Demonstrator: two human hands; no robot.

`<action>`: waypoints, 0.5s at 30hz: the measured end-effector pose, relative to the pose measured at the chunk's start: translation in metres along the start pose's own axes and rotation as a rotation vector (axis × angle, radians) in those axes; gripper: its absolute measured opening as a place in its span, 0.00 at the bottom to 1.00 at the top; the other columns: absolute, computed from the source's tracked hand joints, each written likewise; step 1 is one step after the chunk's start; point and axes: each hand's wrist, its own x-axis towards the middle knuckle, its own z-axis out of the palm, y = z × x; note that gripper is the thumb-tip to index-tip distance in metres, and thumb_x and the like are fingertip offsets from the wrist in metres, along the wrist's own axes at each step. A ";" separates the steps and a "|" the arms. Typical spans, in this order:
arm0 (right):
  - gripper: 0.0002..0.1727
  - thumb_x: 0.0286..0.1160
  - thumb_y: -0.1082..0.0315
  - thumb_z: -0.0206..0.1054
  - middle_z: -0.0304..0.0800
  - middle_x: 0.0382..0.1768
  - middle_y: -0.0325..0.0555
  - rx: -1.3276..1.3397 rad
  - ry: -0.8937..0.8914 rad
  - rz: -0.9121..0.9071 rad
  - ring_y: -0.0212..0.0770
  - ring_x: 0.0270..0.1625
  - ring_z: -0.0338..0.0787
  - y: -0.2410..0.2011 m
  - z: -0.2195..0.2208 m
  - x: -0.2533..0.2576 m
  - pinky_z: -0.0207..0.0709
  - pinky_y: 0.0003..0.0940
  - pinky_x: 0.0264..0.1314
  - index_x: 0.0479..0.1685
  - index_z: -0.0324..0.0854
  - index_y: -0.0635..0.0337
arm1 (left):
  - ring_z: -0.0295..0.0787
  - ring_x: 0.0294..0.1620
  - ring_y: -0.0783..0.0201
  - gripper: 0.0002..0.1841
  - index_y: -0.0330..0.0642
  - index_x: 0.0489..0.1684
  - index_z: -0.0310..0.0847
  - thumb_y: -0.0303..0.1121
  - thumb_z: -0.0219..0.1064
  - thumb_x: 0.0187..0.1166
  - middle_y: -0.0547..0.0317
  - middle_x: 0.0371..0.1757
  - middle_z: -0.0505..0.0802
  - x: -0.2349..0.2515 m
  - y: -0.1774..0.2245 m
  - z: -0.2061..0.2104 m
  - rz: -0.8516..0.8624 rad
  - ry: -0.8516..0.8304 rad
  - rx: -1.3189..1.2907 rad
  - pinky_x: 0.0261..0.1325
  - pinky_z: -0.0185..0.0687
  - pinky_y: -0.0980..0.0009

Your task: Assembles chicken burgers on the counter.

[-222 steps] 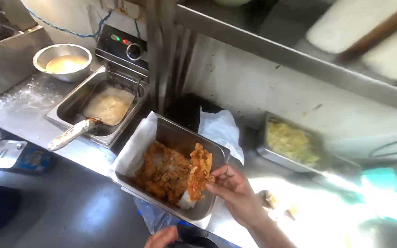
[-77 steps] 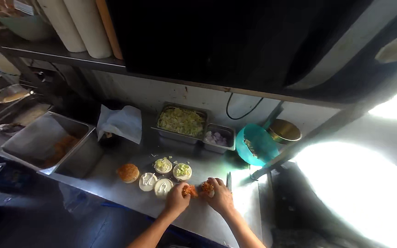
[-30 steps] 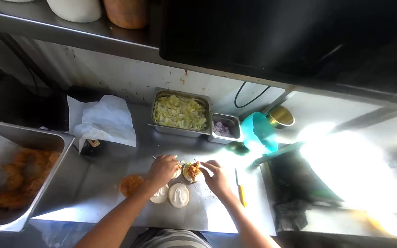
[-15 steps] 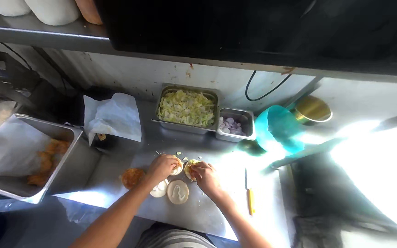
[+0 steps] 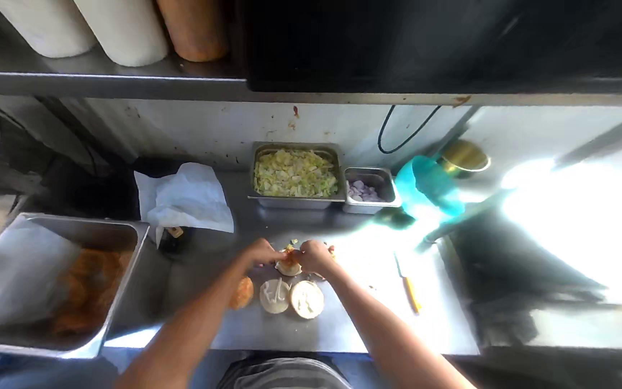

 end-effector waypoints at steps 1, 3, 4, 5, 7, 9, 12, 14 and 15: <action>0.25 0.84 0.48 0.61 0.92 0.46 0.60 0.007 0.016 0.039 0.60 0.54 0.92 -0.004 0.004 0.001 0.80 0.66 0.59 0.44 0.87 0.64 | 0.89 0.59 0.43 0.29 0.28 0.61 0.84 0.49 0.74 0.78 0.35 0.57 0.91 0.001 -0.002 -0.001 0.007 -0.018 -0.041 0.67 0.80 0.45; 0.25 0.81 0.48 0.64 0.93 0.49 0.60 0.061 0.061 0.086 0.60 0.56 0.92 -0.009 0.007 0.001 0.79 0.66 0.63 0.53 0.88 0.64 | 0.88 0.61 0.43 0.28 0.28 0.64 0.82 0.45 0.77 0.75 0.36 0.59 0.91 0.002 -0.006 -0.005 0.037 -0.050 -0.115 0.68 0.80 0.46; 0.26 0.80 0.48 0.66 0.94 0.50 0.59 0.113 0.086 0.100 0.60 0.58 0.92 -0.009 0.009 -0.002 0.79 0.67 0.64 0.58 0.87 0.63 | 0.88 0.62 0.43 0.29 0.28 0.66 0.81 0.42 0.79 0.73 0.35 0.60 0.90 0.002 -0.009 -0.008 0.052 -0.074 -0.145 0.69 0.80 0.46; 0.26 0.78 0.50 0.69 0.94 0.52 0.59 0.192 0.124 0.106 0.59 0.58 0.91 -0.008 0.014 -0.006 0.79 0.67 0.65 0.61 0.87 0.63 | 0.88 0.63 0.44 0.31 0.28 0.69 0.79 0.39 0.80 0.71 0.35 0.61 0.90 0.001 -0.013 -0.010 0.071 -0.099 -0.174 0.70 0.80 0.47; 0.24 0.74 0.55 0.75 0.94 0.52 0.56 0.379 0.223 0.098 0.55 0.57 0.92 -0.009 0.025 -0.024 0.81 0.63 0.64 0.63 0.86 0.62 | 0.87 0.64 0.44 0.35 0.27 0.74 0.74 0.33 0.83 0.68 0.34 0.64 0.88 0.002 -0.022 -0.015 0.129 -0.149 -0.230 0.70 0.81 0.48; 0.23 0.74 0.62 0.77 0.93 0.55 0.56 0.508 0.285 0.058 0.53 0.56 0.92 -0.013 0.037 -0.047 0.83 0.58 0.62 0.65 0.85 0.63 | 0.86 0.65 0.44 0.36 0.27 0.74 0.73 0.29 0.84 0.64 0.34 0.65 0.87 0.002 -0.030 -0.017 0.215 -0.192 -0.233 0.69 0.82 0.49; 0.28 0.70 0.63 0.79 0.91 0.59 0.55 0.559 0.323 0.048 0.49 0.59 0.92 -0.001 0.061 -0.054 0.85 0.54 0.64 0.71 0.82 0.61 | 0.88 0.62 0.50 0.31 0.29 0.68 0.80 0.28 0.85 0.63 0.38 0.62 0.89 0.009 -0.039 -0.017 0.375 -0.226 -0.159 0.69 0.83 0.54; 0.30 0.70 0.63 0.79 0.91 0.61 0.55 0.580 0.342 0.056 0.49 0.59 0.92 0.005 0.071 -0.056 0.85 0.53 0.64 0.73 0.80 0.59 | 0.89 0.61 0.51 0.31 0.32 0.67 0.80 0.32 0.85 0.64 0.40 0.62 0.89 0.012 -0.041 -0.015 0.446 -0.230 -0.093 0.70 0.83 0.54; 0.30 0.70 0.64 0.79 0.91 0.61 0.55 0.589 0.345 0.050 0.49 0.59 0.92 0.005 0.073 -0.057 0.85 0.53 0.63 0.74 0.80 0.59 | 0.90 0.59 0.52 0.30 0.33 0.66 0.82 0.33 0.85 0.64 0.42 0.59 0.91 0.013 -0.043 -0.014 0.485 -0.220 -0.063 0.68 0.84 0.54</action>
